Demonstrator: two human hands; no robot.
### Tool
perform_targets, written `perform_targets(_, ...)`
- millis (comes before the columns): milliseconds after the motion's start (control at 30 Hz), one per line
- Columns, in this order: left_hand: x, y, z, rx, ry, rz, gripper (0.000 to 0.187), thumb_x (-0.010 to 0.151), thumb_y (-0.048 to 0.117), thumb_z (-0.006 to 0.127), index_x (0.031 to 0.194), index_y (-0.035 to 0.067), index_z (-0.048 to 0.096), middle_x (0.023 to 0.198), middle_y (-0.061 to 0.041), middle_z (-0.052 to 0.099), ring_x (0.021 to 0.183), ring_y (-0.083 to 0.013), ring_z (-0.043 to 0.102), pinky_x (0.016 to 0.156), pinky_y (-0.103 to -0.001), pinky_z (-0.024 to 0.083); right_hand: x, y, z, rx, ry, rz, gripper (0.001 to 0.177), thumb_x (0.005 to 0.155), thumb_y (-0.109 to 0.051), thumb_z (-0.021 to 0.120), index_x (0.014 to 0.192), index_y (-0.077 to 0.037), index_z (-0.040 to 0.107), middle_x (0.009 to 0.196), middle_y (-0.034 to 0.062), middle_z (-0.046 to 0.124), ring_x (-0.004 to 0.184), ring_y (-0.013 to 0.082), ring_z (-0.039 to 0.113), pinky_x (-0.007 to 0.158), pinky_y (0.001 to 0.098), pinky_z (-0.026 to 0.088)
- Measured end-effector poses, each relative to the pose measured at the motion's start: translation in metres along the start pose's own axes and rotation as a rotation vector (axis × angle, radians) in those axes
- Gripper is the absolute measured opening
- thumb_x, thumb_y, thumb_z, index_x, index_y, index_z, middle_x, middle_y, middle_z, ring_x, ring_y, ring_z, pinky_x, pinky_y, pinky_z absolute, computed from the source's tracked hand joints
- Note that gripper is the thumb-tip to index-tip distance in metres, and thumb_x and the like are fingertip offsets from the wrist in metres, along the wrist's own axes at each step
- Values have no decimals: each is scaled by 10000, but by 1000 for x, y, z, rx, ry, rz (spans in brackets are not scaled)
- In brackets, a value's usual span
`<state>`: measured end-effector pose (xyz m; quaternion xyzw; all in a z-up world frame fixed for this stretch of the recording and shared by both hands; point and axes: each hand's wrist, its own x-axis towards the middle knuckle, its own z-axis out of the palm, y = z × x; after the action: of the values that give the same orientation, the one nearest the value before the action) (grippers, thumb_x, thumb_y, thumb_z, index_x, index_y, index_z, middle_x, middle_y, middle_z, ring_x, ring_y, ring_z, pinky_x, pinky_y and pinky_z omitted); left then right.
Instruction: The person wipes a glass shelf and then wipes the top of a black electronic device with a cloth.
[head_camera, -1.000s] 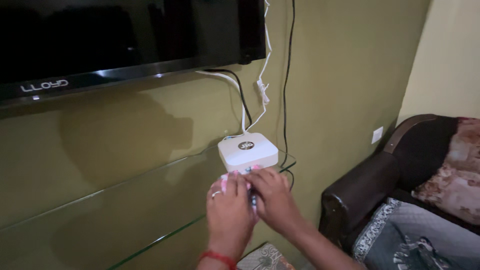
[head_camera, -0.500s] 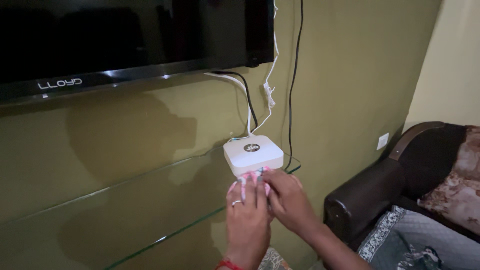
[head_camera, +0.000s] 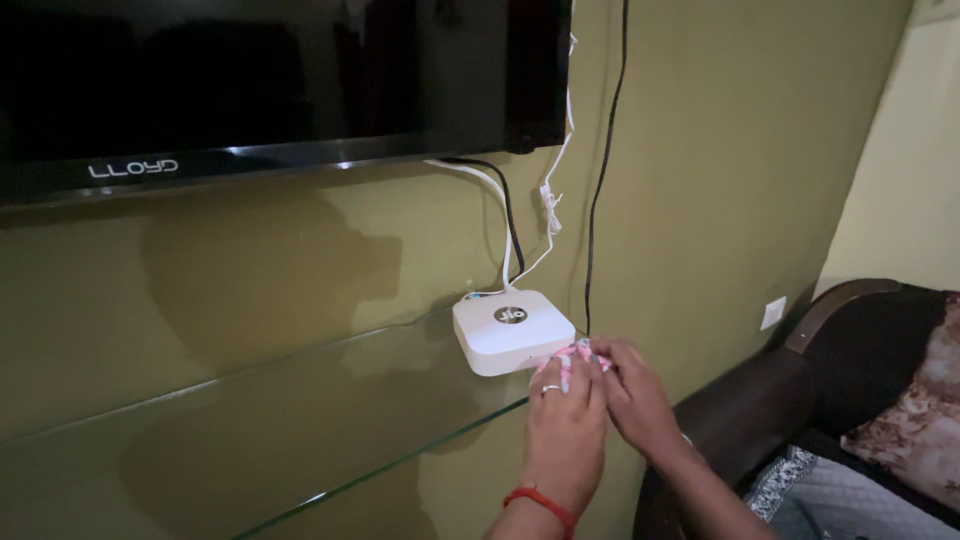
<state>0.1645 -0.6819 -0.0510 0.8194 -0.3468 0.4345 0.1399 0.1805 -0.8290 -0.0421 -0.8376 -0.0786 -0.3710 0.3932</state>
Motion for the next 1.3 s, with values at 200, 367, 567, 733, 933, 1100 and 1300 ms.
perform_targets(200,-14,-14,-12,88,42,79,586,841,146,600,1399,-19,530,1402,-203,547,1295,-416,504,1140,-527,334,-22,-6,20,23,125,-133,350,968,-111,510,1286,13,588,1318,221,634,1264,385,604,1057,416,450)
perform_targets(367,-46,-41,-50,88,55,109,570,882,150,603,1422,-16,524,1388,-197,543,1294,-432,507,1134,-528,354,-50,-42,51,-48,180,-229,325,958,-97,507,1252,14,591,1375,253,597,1378,448,497,1194,478,345)
perform_targets(567,-85,-77,-114,148,-10,112,616,848,146,607,1431,-27,507,1376,-197,540,1261,-426,508,1096,-524,380,-78,-108,97,-15,190,-185,355,944,-80,508,1276,4,604,1375,228,597,1402,485,423,1136,510,335)
perform_targets(733,-114,-99,-159,206,-18,88,625,852,146,614,1447,-17,509,1374,-185,544,1260,-406,517,1080,-517,395,-90,-145,128,-65,222,-262,334,908,-86,530,1221,-26,629,1303,177,649,1349,421,516,1154,504,361)
perform_targets(933,-136,-118,-192,193,-71,43,632,838,134,620,1439,-25,501,1355,-202,543,1253,-415,504,1069,-515,400,-104,-183,145,-92,157,-276,382,899,-100,508,1245,-32,654,1285,173,672,1323,400,541,1125,497,360)
perform_targets(1100,-147,-136,-208,213,-172,16,671,751,169,652,1367,-58,514,1350,-223,548,1205,-418,533,1046,-484,430,-104,-207,153,-96,92,-271,367,905,-125,518,1220,-29,678,1249,179,694,1264,364,588,1114,487,387)
perform_targets(1300,-166,-155,-227,194,-89,-86,678,803,308,715,1354,-44,535,1304,-204,573,1182,-411,565,1025,-500,444,-100,-237,181,-83,3,-304,334,896,-153,537,1157,-35,708,1182,166,730,1195,346,640,1058,480,433)
